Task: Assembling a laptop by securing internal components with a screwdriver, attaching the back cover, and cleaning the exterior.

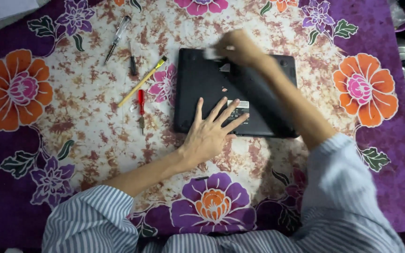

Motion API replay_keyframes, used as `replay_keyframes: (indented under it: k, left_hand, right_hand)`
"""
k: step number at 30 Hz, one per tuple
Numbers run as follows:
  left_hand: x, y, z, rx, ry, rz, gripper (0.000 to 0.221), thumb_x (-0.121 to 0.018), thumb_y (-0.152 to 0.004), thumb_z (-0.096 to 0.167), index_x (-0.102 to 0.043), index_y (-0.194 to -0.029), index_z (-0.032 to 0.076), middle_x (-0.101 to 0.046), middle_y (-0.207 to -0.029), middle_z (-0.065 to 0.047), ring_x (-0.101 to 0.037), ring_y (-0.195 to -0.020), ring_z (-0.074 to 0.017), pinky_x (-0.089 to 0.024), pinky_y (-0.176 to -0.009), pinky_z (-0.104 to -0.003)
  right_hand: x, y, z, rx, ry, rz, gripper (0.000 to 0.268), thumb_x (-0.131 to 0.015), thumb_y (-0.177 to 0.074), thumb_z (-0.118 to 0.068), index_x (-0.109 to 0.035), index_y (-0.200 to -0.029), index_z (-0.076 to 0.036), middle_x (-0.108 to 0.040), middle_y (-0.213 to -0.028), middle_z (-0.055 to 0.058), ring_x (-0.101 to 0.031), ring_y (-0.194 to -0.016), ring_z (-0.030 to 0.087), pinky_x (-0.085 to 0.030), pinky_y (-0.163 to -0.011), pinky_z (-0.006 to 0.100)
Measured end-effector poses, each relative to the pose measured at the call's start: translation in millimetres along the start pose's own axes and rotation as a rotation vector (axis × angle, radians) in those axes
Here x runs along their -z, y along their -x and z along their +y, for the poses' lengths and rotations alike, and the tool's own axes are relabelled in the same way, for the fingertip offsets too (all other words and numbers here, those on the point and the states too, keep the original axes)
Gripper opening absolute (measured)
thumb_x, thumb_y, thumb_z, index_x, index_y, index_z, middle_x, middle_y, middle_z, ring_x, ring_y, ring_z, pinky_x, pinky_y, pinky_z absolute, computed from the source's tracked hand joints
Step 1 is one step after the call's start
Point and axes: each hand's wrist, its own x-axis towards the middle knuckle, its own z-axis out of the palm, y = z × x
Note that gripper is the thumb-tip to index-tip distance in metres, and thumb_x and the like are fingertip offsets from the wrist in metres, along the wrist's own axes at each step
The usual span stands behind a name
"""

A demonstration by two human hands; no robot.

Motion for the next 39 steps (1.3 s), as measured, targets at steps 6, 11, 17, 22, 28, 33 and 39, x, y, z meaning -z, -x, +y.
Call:
replay_keyframes:
  k: [6,11,17,22,28,33,39]
  left_hand:
    - [3.6,-0.2,0.8,0.005,-0.014,0.014,0.060,-0.055,-0.102,0.042,-0.037,-0.159,0.031,-0.031,-0.168,-0.006,-0.027,-0.155,-0.0299,-0.018,-0.116,-0.075]
    - [7.9,0.5,2.1,0.005,-0.046,0.013,0.061,-0.057,-0.100,0.043,-0.040,-0.157,0.033,-0.029,-0.168,-0.005,-0.030,-0.154,-0.0290,-0.021,-0.116,-0.074]
    - [9.1,-1.3,3.9,-0.014,-0.044,0.013,0.061,-0.059,-0.099,0.040,-0.041,-0.157,0.032,-0.030,-0.167,-0.005,-0.032,-0.153,-0.0296,-0.025,-0.114,-0.074]
    - [-7.1,1.7,-1.0,-0.022,0.012,0.027,0.058,-0.032,-0.106,0.046,-0.029,-0.163,0.033,-0.027,-0.168,-0.010,-0.027,-0.154,-0.0366,-0.012,-0.115,-0.078]
    - [-9.9,-4.3,-8.9,-0.031,0.026,0.015,0.059,-0.031,-0.106,0.048,-0.027,-0.163,0.034,-0.027,-0.169,-0.009,-0.027,-0.155,-0.0364,-0.012,-0.116,-0.077]
    - [-8.8,-46.9,-65.4,-0.136,0.185,-0.110,0.041,-0.033,-0.110,0.044,-0.066,-0.130,0.029,-0.061,-0.129,0.005,-0.055,-0.114,-0.0252,-0.041,-0.102,-0.054]
    - [8.8,-57.6,-111.4,-0.155,0.141,-0.077,0.045,-0.043,-0.106,0.056,-0.050,-0.143,0.031,-0.039,-0.159,0.001,-0.032,-0.150,-0.0308,-0.020,-0.120,-0.063]
  right_hand:
    - [-27.7,-47.2,-36.1,0.209,-0.034,0.075,0.010,-0.071,-0.100,-0.003,-0.077,-0.104,0.005,-0.076,-0.099,0.017,-0.074,-0.086,0.027,-0.060,-0.075,0.036]
    - [37.8,66.1,7.9,-0.059,0.065,0.026,0.008,-0.072,-0.102,-0.008,-0.079,-0.099,-0.004,-0.077,-0.100,0.012,-0.071,-0.085,0.024,-0.053,-0.077,0.038]
    - [71.2,192.9,-32.9,-0.282,0.215,0.340,0.012,-0.078,-0.098,0.009,-0.080,-0.105,0.000,-0.075,-0.102,0.018,-0.069,-0.084,0.025,-0.055,-0.074,0.037]
    - [35.7,260.3,-118.4,-0.500,0.290,0.337,0.013,-0.071,-0.096,-0.009,-0.077,-0.104,-0.017,-0.074,-0.103,0.008,-0.069,-0.099,0.033,-0.054,-0.087,0.042]
    - [31.3,270.2,-156.0,-0.449,0.460,0.242,0.022,-0.065,-0.093,-0.006,-0.078,-0.101,-0.021,-0.075,-0.113,0.006,-0.069,-0.102,0.035,-0.057,-0.084,0.043]
    - [-8.7,202.1,-106.5,-0.272,0.405,0.307,0.016,-0.065,-0.096,-0.002,-0.078,-0.103,-0.007,-0.074,-0.110,0.015,-0.069,-0.101,0.038,-0.059,-0.081,0.046]
    - [3.5,154.2,-221.9,0.105,0.266,0.239,0.013,-0.066,-0.099,-0.005,-0.071,-0.097,0.006,-0.069,-0.109,0.025,-0.068,-0.106,0.043,-0.056,-0.089,0.041]
